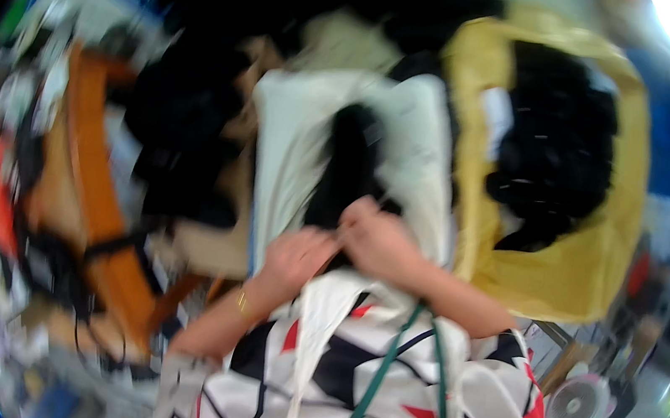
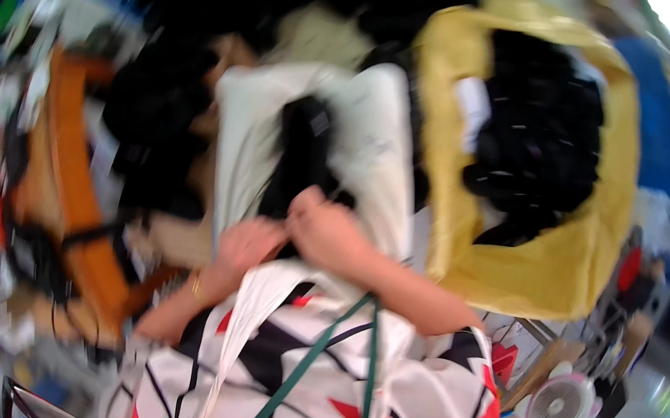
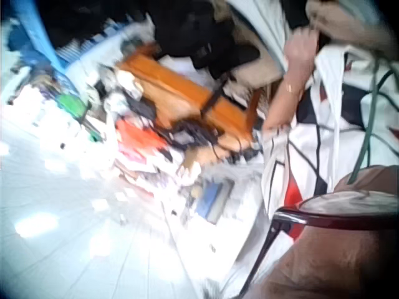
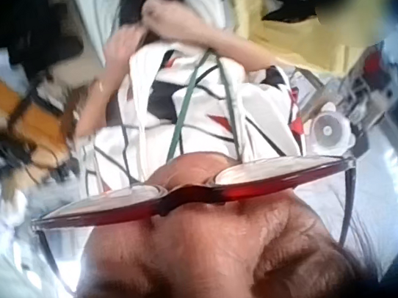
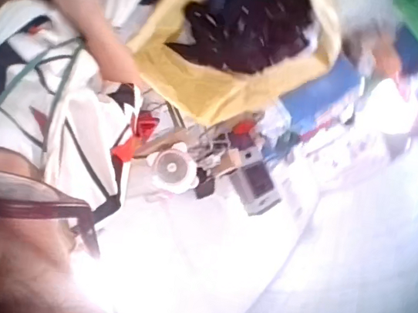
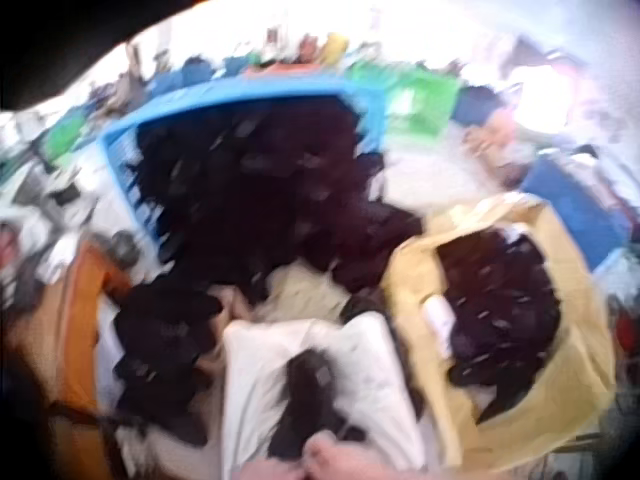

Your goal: The person is sewing a small black fabric piece onto the heel of a black shoe using a needle and thread. They repeatedly pick up shoes from a nearby pile, perform the stitching, and place the finished shoe into a yellow bag.

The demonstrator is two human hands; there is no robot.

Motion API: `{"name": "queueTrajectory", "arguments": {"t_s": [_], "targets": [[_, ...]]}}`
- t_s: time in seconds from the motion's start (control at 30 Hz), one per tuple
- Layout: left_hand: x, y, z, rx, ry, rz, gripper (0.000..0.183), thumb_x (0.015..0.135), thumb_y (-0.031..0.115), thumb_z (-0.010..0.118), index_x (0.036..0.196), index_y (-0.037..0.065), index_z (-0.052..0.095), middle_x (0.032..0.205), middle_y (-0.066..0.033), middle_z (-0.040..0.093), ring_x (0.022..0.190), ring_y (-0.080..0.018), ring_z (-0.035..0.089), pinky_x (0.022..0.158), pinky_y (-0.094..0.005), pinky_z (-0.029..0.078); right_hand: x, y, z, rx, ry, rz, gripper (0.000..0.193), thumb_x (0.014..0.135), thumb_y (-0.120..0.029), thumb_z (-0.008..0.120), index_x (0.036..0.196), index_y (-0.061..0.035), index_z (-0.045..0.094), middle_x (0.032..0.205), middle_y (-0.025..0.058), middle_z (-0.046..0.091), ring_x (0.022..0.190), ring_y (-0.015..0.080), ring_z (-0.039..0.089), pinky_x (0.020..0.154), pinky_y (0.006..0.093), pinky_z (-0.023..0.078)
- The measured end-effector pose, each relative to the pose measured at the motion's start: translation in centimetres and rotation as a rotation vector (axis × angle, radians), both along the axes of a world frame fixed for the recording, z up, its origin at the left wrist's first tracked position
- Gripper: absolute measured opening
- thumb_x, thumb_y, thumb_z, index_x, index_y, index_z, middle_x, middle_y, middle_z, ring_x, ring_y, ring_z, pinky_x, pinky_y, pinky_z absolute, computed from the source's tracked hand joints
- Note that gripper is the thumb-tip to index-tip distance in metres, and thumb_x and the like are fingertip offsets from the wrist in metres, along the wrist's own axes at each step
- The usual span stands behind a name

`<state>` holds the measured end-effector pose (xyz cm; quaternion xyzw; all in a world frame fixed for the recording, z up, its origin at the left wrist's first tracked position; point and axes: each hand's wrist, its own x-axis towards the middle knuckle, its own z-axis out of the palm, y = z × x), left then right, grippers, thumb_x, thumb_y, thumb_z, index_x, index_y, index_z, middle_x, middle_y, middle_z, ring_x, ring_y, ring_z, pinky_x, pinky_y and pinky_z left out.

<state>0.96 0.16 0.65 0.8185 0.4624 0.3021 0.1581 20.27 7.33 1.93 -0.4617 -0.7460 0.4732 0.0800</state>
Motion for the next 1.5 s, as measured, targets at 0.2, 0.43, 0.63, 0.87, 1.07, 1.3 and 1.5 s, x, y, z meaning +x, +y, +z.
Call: {"name": "queueTrajectory", "arguments": {"t_s": [0.2,0.43,0.63,0.87,1.07,1.3,1.5], "targets": [[0.1,0.9,-0.7,0.045,-0.058,-0.062,0.039,0.071,0.002,0.074,0.110,0.005,0.068,0.101,-0.0096,0.070,0.084,-0.0283,0.067,0.068,-0.0386,0.054,-0.2,1.7,1.6,0.052,-0.050,0.101,0.016,0.092,-0.019,0.056,0.092,-0.0031,0.054,0.074,0.0192,0.064,0.069,0.0393,0.064,0.062,0.0503,0.051],[0.8,1.0,0.0,0.210,0.048,-0.070,0.030,0.074,0.004,0.077,0.102,0.006,0.070,0.097,-0.0090,0.070,0.080,-0.0275,0.067,0.066,-0.0385,0.054,-0.7,3.4,2.5,0.384,-0.074,0.312,0.013,0.084,-0.022,0.063,0.088,-0.0102,0.068,0.083,0.0113,0.070,0.079,0.0315,0.070,0.061,0.0434,0.054],[1.2,1.0,1.0,0.310,0.108,-0.080,0.026,0.076,0.008,0.077,0.102,0.006,0.071,0.096,-0.0061,0.069,0.079,-0.0231,0.064,0.064,-0.0353,0.053,0.0,5.4,2.1,0.061,0.052,0.511,0.012,0.085,-0.018,0.063,0.090,-0.0105,0.071,0.088,0.0106,0.070,0.084,0.0303,0.068,0.071,0.0427,0.053],[0.1,1.3,2.9,0.335,0.207,-0.170,0.028,0.080,0.016,0.068,0.107,0.008,0.070,0.108,-0.0035,0.063,0.090,-0.0228,0.056,0.076,-0.0378,0.047,1.6,3.7,-1.1,0.065,0.383,0.354,0.014,0.092,-0.018,0.059,0.091,-0.0039,0.061,0.090,0.0146,0.061,0.089,0.0335,0.059,0.078,0.0410,0.048],[1.0,2.3,2.2,0.081,0.042,-0.044,0.013,0.080,0.008,0.071,0.092,0.009,0.068,0.084,-0.0058,0.063,0.079,-0.0282,0.058,0.072,-0.0414,0.044,-0.9,1.5,-4.4,0.436,0.587,-0.134,0.008,0.084,-0.009,0.063,0.077,-0.0060,0.059,0.084,0.0111,0.057,0.083,0.0314,0.053,0.075,0.0415,0.046],[0.8,2.6,2.2,-0.065,-0.050,0.008,0.016,0.076,0.011,0.077,0.089,0.010,0.068,0.084,-0.0041,0.064,0.082,-0.0259,0.058,0.075,-0.0380,0.045,0.2,2.9,1.6,-0.623,0.754,-0.525,0.019,0.107,-0.028,0.048,0.101,-0.0108,0.050,0.074,0.0012,0.061,0.053,0.0077,0.053,0.045,0.0196,0.038],[0.8,2.7,2.4,-0.122,-0.080,0.026,0.016,0.075,0.007,0.077,0.089,0.008,0.069,0.084,-0.0052,0.066,0.079,-0.0264,0.059,0.072,-0.0360,0.048,2.6,4.3,2.6,-0.713,0.928,-0.484,0.012,0.104,-0.022,0.054,0.103,-0.0101,0.057,0.070,0.0003,0.057,0.049,0.0084,0.048,0.043,0.0201,0.033]]}}
